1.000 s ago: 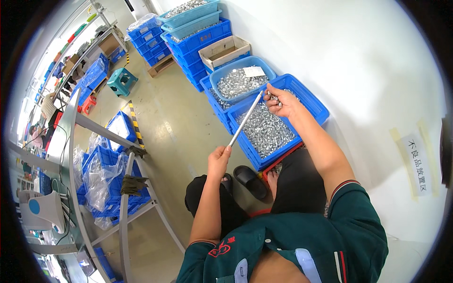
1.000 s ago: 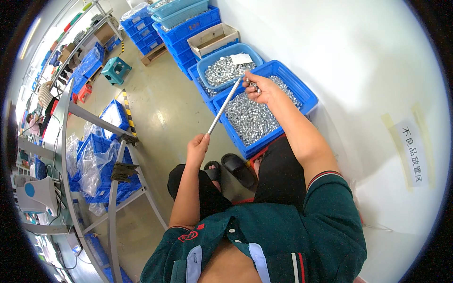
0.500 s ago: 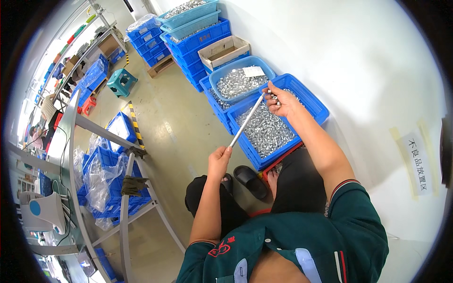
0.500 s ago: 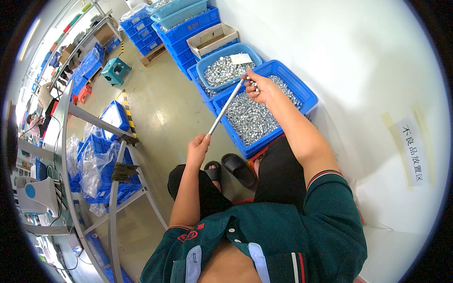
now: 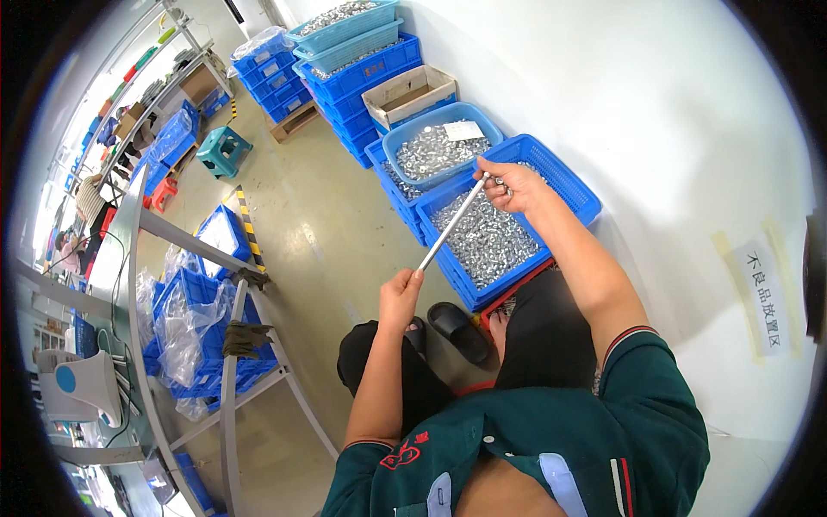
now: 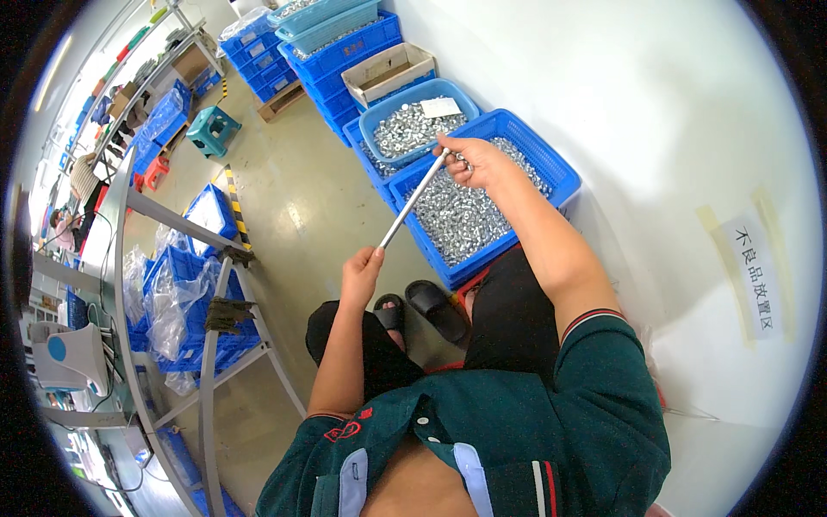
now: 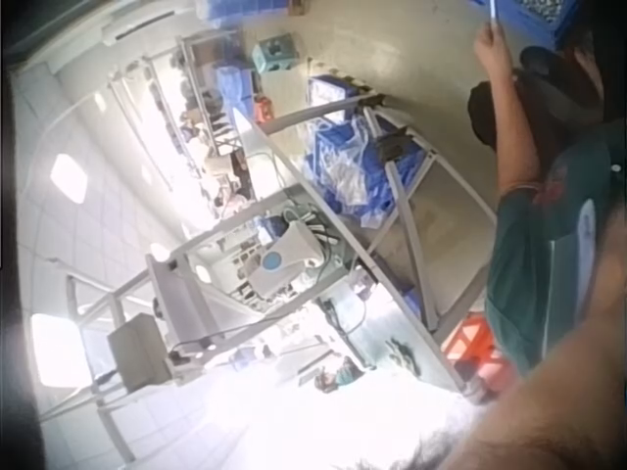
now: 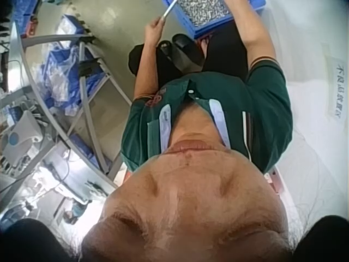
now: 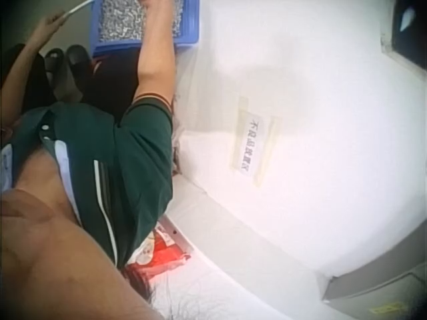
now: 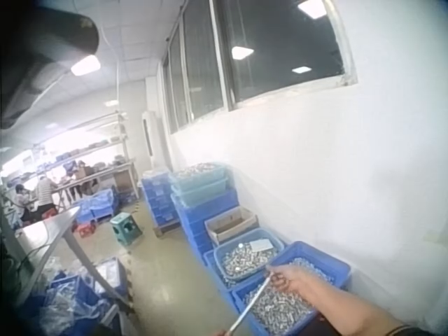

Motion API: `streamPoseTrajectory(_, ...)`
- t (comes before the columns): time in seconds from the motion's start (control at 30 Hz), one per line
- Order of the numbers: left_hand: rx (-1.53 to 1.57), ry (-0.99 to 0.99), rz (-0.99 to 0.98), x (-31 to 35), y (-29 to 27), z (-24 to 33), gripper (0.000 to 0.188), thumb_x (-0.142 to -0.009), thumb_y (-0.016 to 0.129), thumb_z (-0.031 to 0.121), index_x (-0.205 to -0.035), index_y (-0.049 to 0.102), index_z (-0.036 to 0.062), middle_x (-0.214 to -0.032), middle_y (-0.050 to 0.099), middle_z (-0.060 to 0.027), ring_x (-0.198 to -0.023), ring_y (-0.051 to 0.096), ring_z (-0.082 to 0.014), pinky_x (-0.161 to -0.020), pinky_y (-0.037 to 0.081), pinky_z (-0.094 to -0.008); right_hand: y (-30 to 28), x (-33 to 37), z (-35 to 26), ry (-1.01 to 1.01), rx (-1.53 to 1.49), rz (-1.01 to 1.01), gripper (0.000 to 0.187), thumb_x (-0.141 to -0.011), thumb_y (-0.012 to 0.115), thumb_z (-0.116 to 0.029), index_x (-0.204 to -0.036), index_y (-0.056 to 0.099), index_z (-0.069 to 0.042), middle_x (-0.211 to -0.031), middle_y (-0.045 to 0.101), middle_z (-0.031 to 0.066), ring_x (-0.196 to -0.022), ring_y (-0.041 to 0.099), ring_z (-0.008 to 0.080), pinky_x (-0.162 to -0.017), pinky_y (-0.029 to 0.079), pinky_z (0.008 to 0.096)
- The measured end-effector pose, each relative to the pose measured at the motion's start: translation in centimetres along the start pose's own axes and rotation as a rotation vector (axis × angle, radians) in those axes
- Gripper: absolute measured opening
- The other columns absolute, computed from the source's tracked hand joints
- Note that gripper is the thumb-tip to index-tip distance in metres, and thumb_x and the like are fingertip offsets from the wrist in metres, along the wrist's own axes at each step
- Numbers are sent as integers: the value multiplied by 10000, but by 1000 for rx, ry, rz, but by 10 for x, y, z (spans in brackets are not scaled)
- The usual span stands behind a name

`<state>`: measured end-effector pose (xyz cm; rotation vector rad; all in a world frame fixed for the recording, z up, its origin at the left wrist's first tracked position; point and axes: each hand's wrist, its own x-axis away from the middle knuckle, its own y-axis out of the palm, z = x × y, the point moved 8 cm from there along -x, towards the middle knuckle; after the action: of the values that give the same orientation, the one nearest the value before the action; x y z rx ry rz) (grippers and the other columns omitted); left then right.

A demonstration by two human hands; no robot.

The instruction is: Assembling small metal components onto a thin metal rod from a storage bin.

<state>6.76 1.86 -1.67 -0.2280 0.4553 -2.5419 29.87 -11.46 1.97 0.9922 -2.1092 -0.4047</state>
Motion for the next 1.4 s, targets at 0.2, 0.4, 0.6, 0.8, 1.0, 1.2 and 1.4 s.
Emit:
streamPoseTrajectory(0.2, 143, -24, -27, -5, 10, -8, 335, -866, 521, 285, -676, 493, 11, -536, 379, 9, -522, 340, -76, -467, 299, -260, 23, 12, -7, -191, 148, -47, 348, -864, 532, -364, -968, 569, -34, -600, 378, -35, -431, 298, 16, -340, 213, 148)
streamPoseTrajectory(0.4, 245, -69, -44, -19, 20, -7, 302, -879, 490, 311, -705, 511, 66, -488, 323, 65, -412, 271, -33, -378, 195, -215, -1, 17, 4, -149, 356, 38, 280, -853, 564, -288, -952, 582, -27, -563, 389, -22, -418, 299, 41, -346, 201, 173)
streamPoseTrajectory(0.6, 274, -207, -128, -45, 47, 21, 464, -867, 414, 514, -761, 515, 73, -478, 289, 68, -370, 217, -30, -347, 147, -212, 55, 41, 27, -462, 1093, -57, 231, -782, 594, -201, -936, 628, -33, -620, 546, 36, -515, 492, 111, -476, 401, 265)
streamPoseTrajectory(0.8, 453, -416, -268, -61, 92, 58, 537, -822, 340, 650, -746, 465, 133, -479, 243, 69, -360, 167, -42, -346, 114, -211, 65, 57, 22, -640, 1720, 180, 308, -780, 467, -148, -1047, 616, -187, -831, 636, 137, -750, 609, 309, -661, 477, 398)
streamPoseTrajectory(1.0, 401, -492, -298, -56, 107, 56, 552, -823, 356, 641, -880, 457, 101, -481, 254, 54, -359, 177, -47, -348, 117, -205, 22, 46, 4, -717, 1793, 329, 308, -771, 474, -121, -998, 649, -234, -875, 642, 111, -831, 613, 290, -689, 480, 407)
streamPoseTrajectory(1.2, 270, -479, -307, -5, 69, 27, 594, -840, 363, 611, -1011, 470, 51, -483, 259, 50, -361, 185, -41, -351, 137, -201, -66, 22, -27, -615, 1627, 654, 272, -777, 518, -166, -1015, 639, -217, -995, 625, 86, -924, 593, 275, -779, 468, 400)
streamPoseTrajectory(1.4, 311, -412, -296, 11, 39, 13, 557, -883, 330, 550, -940, 489, 19, -478, 232, 62, -371, 167, -39, -355, 129, -211, -131, -9, -7, -260, 396, 472, 242, -856, 516, -253, -822, 571, -20, -668, 521, 68, -463, 439, 104, -317, 295, 237)
